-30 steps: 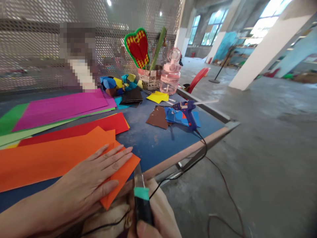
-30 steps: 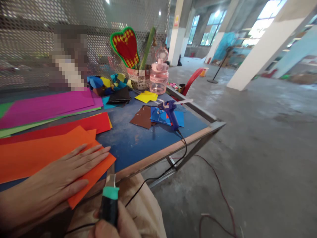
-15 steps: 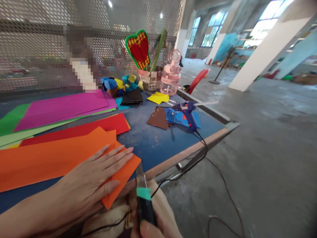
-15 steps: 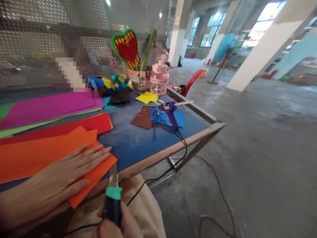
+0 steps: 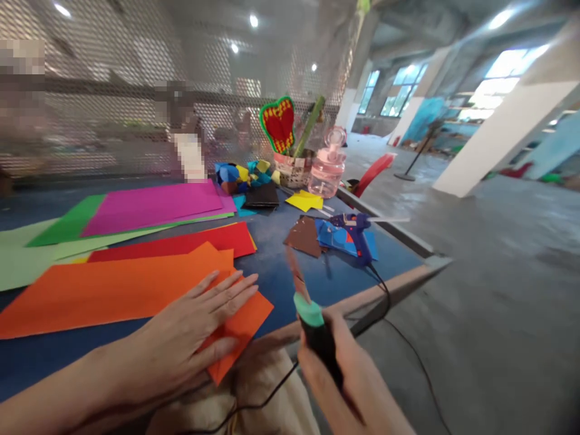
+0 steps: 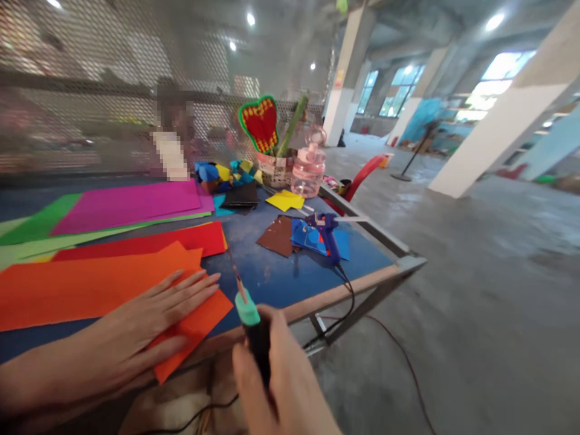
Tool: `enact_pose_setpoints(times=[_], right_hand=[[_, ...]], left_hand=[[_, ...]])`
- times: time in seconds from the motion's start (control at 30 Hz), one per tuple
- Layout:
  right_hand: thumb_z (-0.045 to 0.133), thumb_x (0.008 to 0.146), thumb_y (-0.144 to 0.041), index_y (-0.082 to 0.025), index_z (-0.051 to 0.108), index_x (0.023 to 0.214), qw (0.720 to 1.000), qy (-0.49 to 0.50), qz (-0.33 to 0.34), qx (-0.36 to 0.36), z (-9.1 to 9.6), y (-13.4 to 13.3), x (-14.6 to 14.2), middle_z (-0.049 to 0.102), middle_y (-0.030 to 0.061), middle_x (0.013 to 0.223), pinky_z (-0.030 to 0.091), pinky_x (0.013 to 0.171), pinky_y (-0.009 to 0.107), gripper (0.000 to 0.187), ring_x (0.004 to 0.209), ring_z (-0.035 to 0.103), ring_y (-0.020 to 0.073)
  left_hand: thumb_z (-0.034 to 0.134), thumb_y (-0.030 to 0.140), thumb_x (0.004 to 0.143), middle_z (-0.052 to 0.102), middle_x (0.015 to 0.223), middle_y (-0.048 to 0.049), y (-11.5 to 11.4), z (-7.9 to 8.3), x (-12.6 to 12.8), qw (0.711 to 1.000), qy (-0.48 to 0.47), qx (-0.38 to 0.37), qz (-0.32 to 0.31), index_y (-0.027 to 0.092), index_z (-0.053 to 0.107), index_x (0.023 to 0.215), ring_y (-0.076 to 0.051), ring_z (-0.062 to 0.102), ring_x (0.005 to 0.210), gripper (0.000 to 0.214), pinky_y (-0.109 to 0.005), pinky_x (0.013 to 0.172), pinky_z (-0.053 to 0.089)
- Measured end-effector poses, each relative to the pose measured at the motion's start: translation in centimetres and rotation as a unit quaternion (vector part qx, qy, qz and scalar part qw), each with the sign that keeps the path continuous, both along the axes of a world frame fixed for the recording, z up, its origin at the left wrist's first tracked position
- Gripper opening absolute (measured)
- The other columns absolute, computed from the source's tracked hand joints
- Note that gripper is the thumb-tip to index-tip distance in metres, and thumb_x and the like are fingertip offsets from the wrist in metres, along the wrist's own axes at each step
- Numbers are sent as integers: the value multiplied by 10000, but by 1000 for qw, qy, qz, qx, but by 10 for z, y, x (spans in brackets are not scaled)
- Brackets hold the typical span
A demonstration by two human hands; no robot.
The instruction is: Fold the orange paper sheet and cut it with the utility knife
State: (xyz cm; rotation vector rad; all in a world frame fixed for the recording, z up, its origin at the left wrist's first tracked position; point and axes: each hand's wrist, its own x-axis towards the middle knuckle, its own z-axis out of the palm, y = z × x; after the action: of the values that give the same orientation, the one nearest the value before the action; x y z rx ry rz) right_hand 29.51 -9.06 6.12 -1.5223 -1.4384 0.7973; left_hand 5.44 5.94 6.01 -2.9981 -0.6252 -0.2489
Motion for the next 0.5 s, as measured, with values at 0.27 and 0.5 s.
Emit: enact_pose_setpoints(times=[0.27,0.5], right_hand=[[616,969,-206,-152,606,1252,881,-456,-104,69,13,120,40,673,152,1157,566,843,471,288,1032,683,341],[576,984,-204,-127,598,1319,871,-473,-76,111,7,126,15,644,192,1270,555,938,565,344,1160,649,373]], left_hand=[[454,493,1035,470,1565,-103,-27,-10,-19,985,-99,80,115,244,-55,1638,-260,569,1357,827,-407,1054,564],[554,599,943,422,1582,-137,-49,-24,-14,979,-143,84,114,161,13,1641,-283,540,1396,986,-392,1077,545]])
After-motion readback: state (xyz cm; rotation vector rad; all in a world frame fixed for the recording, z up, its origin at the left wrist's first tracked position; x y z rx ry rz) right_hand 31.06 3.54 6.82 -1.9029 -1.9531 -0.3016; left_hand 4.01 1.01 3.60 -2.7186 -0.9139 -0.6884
